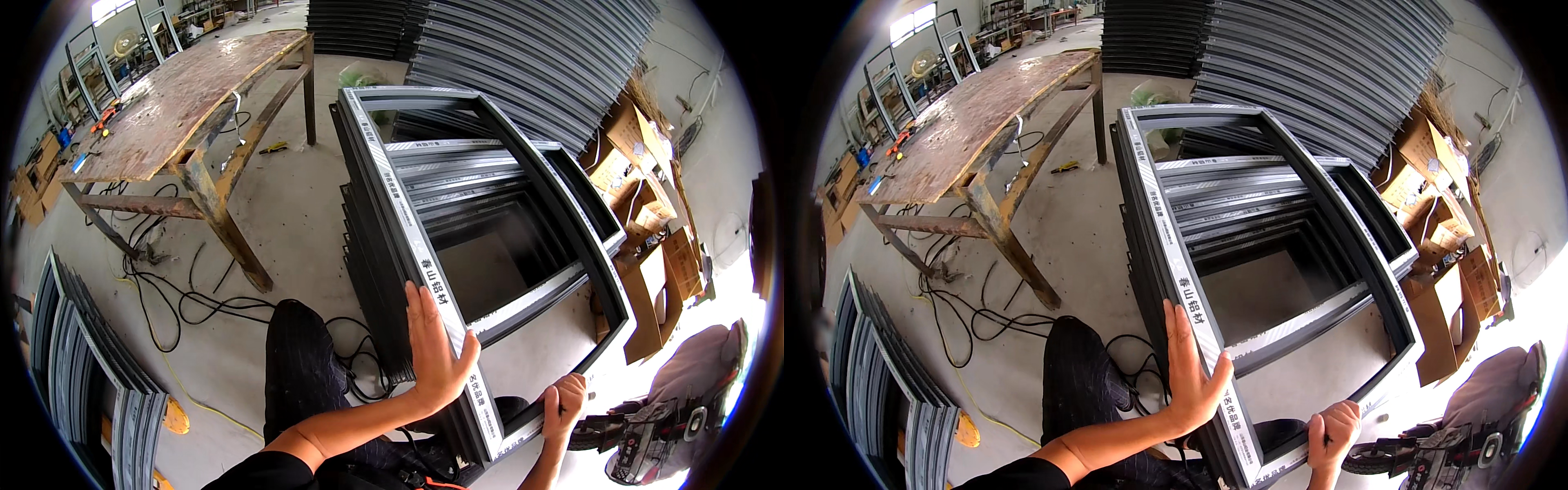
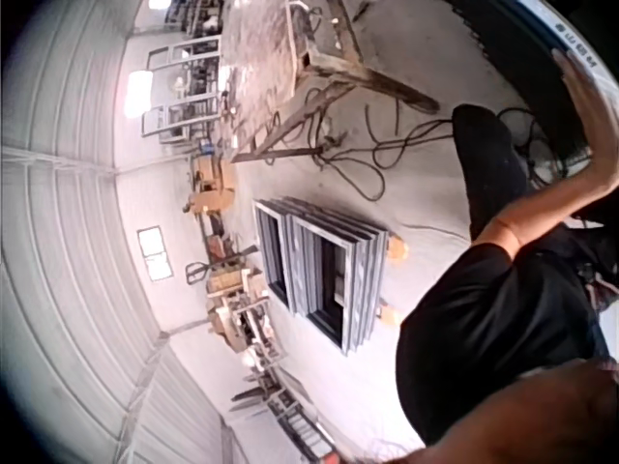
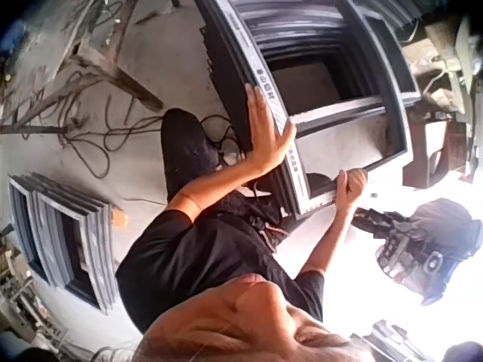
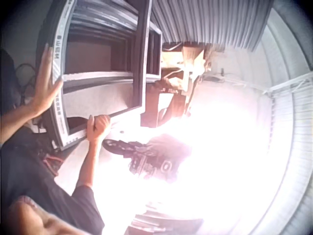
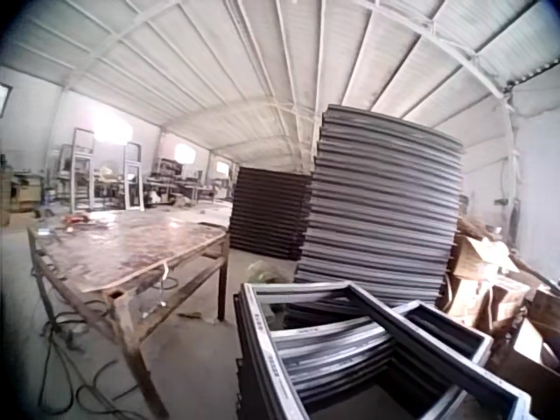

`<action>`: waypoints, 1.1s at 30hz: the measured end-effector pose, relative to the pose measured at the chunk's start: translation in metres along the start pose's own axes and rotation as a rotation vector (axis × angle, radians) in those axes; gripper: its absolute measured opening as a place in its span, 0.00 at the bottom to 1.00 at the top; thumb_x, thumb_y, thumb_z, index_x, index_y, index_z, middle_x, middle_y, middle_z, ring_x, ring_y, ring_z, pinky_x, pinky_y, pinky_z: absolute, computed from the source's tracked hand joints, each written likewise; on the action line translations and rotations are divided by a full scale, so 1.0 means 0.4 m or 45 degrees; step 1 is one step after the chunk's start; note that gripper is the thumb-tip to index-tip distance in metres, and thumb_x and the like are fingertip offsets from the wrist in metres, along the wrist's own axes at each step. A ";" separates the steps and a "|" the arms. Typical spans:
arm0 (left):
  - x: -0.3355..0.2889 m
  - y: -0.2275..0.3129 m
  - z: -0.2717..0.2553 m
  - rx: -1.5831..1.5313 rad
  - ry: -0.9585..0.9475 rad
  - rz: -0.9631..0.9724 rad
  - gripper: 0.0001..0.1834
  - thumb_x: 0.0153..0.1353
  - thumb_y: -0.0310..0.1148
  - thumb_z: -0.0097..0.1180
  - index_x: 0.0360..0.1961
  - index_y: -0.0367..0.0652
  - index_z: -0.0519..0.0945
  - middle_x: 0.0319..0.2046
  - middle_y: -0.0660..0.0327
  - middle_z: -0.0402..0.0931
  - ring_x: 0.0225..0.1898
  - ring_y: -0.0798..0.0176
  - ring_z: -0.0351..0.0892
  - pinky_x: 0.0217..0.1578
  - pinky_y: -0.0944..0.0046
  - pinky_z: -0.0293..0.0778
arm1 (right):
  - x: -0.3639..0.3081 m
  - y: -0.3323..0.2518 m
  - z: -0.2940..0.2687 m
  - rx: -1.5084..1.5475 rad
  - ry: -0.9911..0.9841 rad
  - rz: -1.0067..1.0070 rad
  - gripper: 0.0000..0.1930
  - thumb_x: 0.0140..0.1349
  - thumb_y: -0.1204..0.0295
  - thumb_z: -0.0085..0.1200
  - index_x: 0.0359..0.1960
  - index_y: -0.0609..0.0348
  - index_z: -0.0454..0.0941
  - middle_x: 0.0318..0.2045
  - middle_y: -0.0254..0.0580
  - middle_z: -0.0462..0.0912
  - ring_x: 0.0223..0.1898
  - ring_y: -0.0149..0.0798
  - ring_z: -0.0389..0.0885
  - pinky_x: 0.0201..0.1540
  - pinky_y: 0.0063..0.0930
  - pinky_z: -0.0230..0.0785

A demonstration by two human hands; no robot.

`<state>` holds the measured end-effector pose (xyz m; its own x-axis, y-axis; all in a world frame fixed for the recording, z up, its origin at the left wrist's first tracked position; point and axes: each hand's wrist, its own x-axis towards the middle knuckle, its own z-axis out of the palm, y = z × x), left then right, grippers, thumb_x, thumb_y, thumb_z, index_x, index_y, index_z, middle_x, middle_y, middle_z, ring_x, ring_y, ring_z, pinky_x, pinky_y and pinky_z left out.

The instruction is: The person inserts a black rubber seal into the groove of an aluminum window frame using their hands and cuts the excess seal with pliers.

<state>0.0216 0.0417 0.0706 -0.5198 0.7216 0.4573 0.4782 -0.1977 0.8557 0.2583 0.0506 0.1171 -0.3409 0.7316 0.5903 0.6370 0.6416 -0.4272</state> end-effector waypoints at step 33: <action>0.007 0.036 0.091 0.050 -0.099 0.218 0.22 0.60 0.31 0.54 0.56 0.39 0.71 0.70 0.41 0.43 0.71 0.24 0.27 0.67 0.34 0.38 | 0.074 0.208 -0.052 0.168 -0.002 0.031 0.17 0.56 0.74 0.49 0.08 0.58 0.71 0.11 0.38 0.70 0.21 0.41 0.69 0.38 0.35 0.62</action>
<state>0.0530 0.0651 0.0754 -0.3729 0.7293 0.5736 0.5828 -0.2969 0.7564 0.3158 0.1209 0.1131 -0.3279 0.7477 0.5775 0.5489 0.6483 -0.5276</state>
